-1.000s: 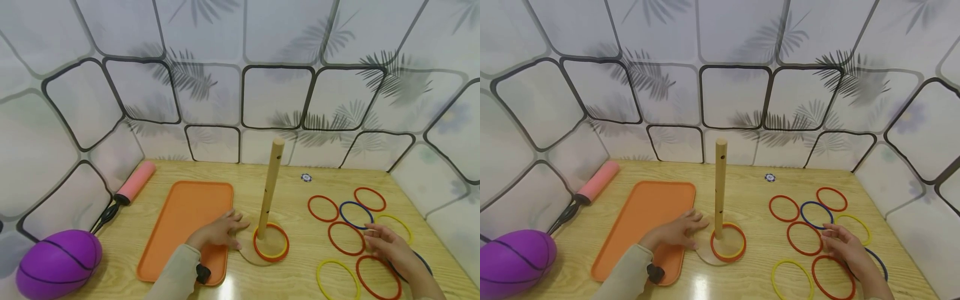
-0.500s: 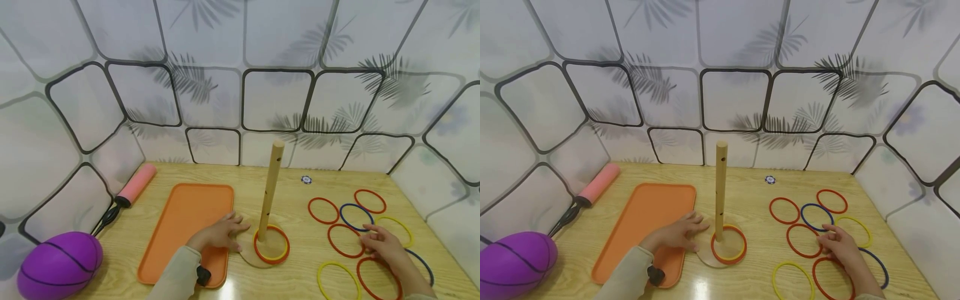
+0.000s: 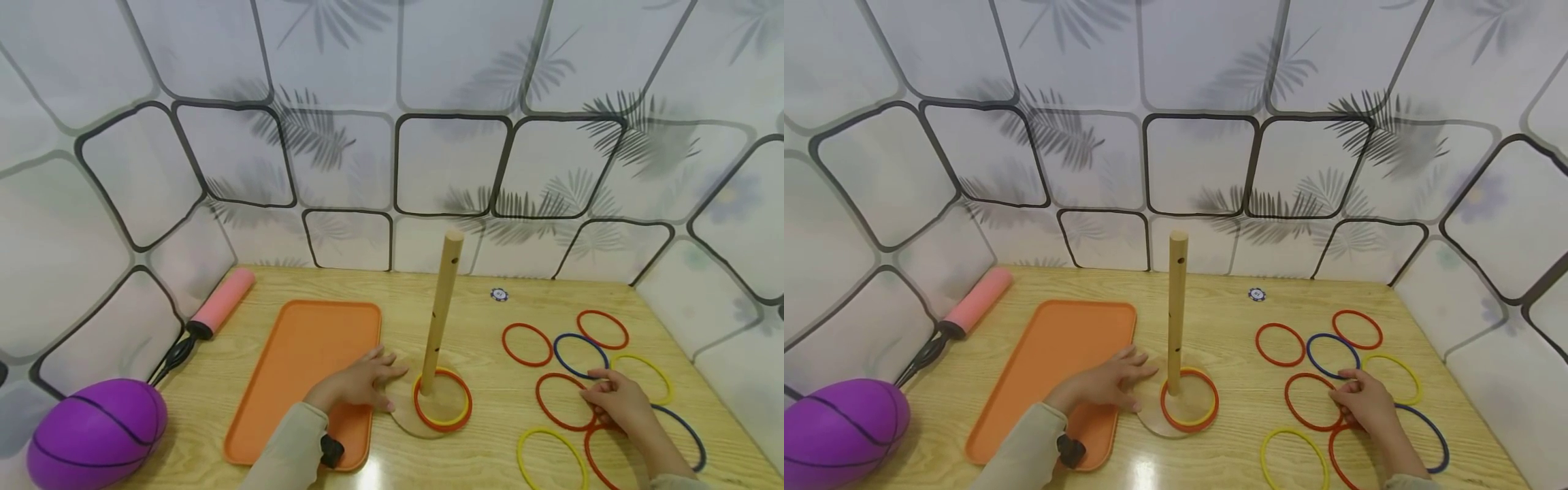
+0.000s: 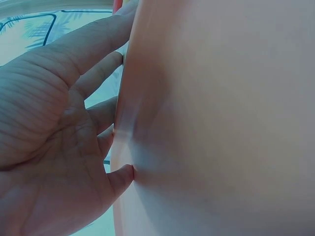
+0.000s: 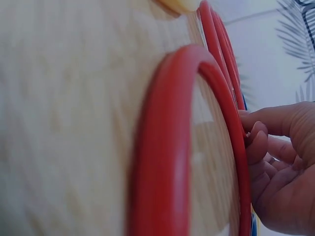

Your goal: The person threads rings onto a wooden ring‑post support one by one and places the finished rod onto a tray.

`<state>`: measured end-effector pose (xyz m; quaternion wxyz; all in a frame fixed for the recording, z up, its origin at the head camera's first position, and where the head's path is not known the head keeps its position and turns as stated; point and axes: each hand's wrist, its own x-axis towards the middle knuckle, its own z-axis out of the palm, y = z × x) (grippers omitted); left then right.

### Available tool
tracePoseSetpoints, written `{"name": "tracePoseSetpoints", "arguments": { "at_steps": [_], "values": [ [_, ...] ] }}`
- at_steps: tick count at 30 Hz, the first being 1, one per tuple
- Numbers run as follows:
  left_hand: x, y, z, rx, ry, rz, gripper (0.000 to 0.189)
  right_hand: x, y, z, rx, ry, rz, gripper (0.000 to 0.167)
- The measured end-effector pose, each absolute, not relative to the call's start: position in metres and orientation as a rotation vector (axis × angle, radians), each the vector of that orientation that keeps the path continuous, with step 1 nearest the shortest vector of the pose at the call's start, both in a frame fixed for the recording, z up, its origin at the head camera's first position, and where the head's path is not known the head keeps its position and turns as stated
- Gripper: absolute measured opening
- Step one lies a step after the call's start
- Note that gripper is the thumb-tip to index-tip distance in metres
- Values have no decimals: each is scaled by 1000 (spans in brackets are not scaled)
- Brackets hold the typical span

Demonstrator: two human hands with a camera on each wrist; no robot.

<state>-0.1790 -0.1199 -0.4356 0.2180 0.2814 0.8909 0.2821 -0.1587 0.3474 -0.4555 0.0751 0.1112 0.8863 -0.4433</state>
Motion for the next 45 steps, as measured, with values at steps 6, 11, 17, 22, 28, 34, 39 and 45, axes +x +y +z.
{"name": "tracePoseSetpoints", "arguments": {
  "at_steps": [6, 11, 17, 22, 28, 34, 39, 45],
  "values": [
    [-177, -120, -435, 780, 2463, 787, 69, -156, 347, -456, 393, 2609, -1382, 66],
    [-176, -120, -433, 771, 2451, 804, 69, -154, 347, -456, 400, 2527, -1520, 69],
    [-177, -119, -432, 767, 2452, 807, 69, -151, 345, -455, 363, 2338, -1752, 24],
    [-177, -119, -431, 770, 2453, 798, 69, -147, 344, -455, 268, 2216, -1857, 22],
    [-178, -119, -432, 775, 2448, 795, 70, -142, 346, -454, 44, 2070, -1985, 32],
    [-181, -121, -435, 778, 2461, 778, 70, -142, 341, -448, -139, 2018, -1993, 36],
    [-181, -122, -435, 772, 2457, 769, 70, -143, 335, -439, -243, 2012, -1972, 35],
    [-180, -121, -435, 764, 2456, 768, 70, -143, 321, -424, -391, 2033, -1950, 39]
  ]
}}
